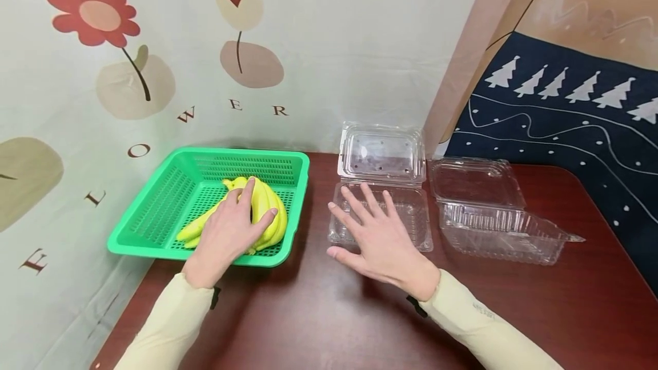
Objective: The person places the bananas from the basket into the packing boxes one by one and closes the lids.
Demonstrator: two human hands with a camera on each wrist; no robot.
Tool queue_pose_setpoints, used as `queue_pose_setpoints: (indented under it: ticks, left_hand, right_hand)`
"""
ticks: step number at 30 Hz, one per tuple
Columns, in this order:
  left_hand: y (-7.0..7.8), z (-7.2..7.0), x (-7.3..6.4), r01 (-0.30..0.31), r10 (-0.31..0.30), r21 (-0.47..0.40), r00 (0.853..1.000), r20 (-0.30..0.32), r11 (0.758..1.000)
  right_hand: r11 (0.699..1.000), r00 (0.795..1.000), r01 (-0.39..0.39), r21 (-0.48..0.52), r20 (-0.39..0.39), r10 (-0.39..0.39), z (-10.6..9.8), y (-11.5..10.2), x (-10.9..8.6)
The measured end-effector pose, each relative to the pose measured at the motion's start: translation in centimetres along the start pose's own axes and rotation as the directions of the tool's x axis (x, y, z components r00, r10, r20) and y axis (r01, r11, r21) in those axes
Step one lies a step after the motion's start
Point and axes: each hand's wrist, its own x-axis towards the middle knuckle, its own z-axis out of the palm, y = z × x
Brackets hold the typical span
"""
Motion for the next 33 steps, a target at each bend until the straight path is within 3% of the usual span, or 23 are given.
queue_pose_setpoints:
  ticks: [11,19,25,33]
  left_hand:
    - [-0.5,0.0,1.1,-0.047,0.045,0.028,0.996,0.083,0.998]
    - [-0.6,0.7,1.6,-0.048,0.04,0.052,0.987,0.156,0.997]
    - [-0.6,1.7,1.8,-0.092,0.081,0.082,0.988,0.129,0.992]
    - [-0.4,3.1,2.0,-0.21,0.209,0.119,0.978,0.022,0.97]
  right_hand:
    - [0.99,0.991,0.136,-0.042,0.02,-0.135,2.2,-2.4,2.2]
    - [0.986,0.984,0.164,-0.035,0.072,-0.161,3.0,-3.4,2.7]
    - [0.985,0.981,0.17,-0.027,0.098,-0.167,3.3,-3.8,2.8]
    - [0.983,0.98,0.179,-0.043,0.101,-0.174,3.5,-4.2,2.9]
